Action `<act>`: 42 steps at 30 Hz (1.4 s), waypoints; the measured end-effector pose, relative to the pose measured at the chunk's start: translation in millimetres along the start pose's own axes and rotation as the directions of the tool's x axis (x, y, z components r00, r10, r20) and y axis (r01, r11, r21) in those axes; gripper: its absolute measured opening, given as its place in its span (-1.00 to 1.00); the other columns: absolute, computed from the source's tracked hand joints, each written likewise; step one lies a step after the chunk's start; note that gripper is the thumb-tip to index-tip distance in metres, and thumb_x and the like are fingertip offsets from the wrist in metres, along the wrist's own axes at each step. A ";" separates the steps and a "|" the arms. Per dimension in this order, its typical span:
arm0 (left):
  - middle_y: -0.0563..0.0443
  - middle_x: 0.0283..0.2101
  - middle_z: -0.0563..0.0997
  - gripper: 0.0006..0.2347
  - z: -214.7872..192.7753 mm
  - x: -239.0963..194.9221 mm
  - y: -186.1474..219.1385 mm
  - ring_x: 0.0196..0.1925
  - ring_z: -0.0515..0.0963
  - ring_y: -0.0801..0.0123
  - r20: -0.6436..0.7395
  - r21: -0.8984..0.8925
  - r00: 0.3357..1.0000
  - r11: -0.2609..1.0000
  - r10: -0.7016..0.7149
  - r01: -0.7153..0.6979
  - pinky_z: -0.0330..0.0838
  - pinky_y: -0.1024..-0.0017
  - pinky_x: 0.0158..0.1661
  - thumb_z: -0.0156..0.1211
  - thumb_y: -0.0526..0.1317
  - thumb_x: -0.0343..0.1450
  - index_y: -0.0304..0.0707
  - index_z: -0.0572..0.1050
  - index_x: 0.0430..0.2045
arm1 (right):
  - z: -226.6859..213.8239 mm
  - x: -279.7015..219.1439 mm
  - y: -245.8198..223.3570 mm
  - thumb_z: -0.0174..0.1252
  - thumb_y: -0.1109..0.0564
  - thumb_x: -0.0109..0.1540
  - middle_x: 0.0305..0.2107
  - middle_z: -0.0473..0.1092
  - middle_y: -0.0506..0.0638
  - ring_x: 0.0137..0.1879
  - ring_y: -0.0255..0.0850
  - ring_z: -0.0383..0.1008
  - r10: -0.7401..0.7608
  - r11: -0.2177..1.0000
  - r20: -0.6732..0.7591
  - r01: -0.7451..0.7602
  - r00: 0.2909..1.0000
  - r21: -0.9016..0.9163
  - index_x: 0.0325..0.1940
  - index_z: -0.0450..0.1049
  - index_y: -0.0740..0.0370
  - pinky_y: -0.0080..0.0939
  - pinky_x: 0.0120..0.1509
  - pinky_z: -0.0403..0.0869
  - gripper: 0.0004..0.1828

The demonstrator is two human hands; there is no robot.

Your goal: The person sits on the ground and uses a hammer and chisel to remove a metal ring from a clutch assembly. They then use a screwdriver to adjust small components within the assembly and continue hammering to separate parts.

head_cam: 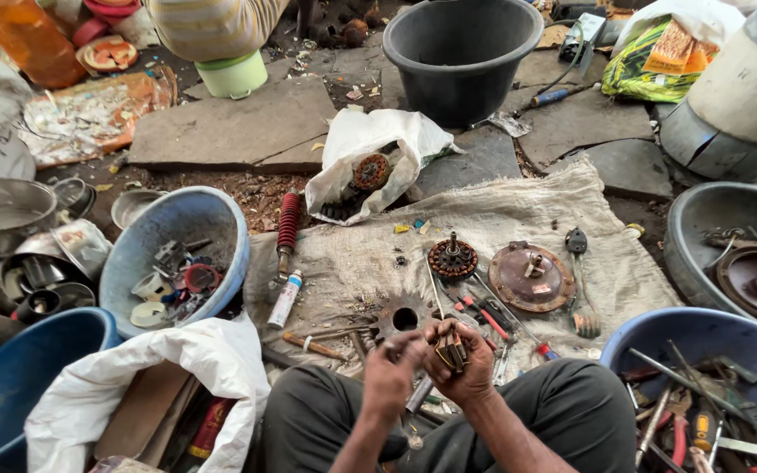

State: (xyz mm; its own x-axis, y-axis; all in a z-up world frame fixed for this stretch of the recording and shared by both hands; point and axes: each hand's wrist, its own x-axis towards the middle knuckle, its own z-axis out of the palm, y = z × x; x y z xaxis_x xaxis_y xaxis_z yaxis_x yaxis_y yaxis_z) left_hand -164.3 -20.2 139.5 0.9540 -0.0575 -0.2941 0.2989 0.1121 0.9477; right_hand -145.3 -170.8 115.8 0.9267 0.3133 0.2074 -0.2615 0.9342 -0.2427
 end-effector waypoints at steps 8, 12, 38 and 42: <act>-0.08 -0.16 0.54 -0.65 23.1 -24.9 0.0 -0.16 0.61 0.23 0.079 0.356 0.892 0.823 0.445 -0.442 0.61 0.37 -0.22 0.46 -0.27 0.31 -0.32 0.62 -0.02 | -1.3 1.0 7.0 -0.05 -0.16 0.27 -0.15 0.48 0.17 -0.08 -0.10 0.54 0.016 0.988 -0.312 -0.063 0.950 -0.142 0.02 0.45 0.30 -0.09 0.01 0.60 -0.50; -0.09 -0.09 0.52 -0.69 18.9 -25.7 -2.4 -0.07 0.64 0.25 0.128 0.392 0.858 0.769 0.498 -0.505 0.69 0.44 -0.14 0.36 -0.31 0.37 -0.34 0.58 0.00 | -12.0 -1.9 11.9 -0.09 -0.18 0.37 -0.20 0.49 0.16 -0.13 -0.13 0.55 0.061 0.989 -0.227 -0.090 0.972 -0.119 0.14 0.44 0.42 -0.15 -0.03 0.58 -0.41; -0.02 -0.45 0.62 -0.76 7.1 19.8 -35.2 -0.56 0.56 0.50 -0.008 -0.151 1.000 0.988 0.009 -0.010 0.44 0.55 -0.57 0.18 -0.39 0.40 -0.42 0.58 -0.06 | -33.1 0.0 21.8 -0.34 -0.26 0.42 -0.44 0.53 -0.03 -0.66 -0.35 0.26 0.178 0.941 -0.599 -0.313 0.781 -0.129 0.05 0.43 0.26 -0.38 -0.63 0.22 -0.38; -0.04 -0.45 0.63 -0.76 6.6 22.0 -38.3 -0.56 0.57 0.49 -0.007 -0.170 1.000 0.985 0.024 -0.025 0.42 0.54 -0.57 0.18 -0.41 0.40 -0.43 0.61 -0.07 | -27.5 0.9 22.5 -0.35 -0.28 0.42 -0.45 0.52 -0.06 -0.65 -0.36 0.27 0.178 0.939 -0.612 -0.319 0.770 -0.128 0.08 0.42 0.26 -0.37 -0.62 0.23 -0.37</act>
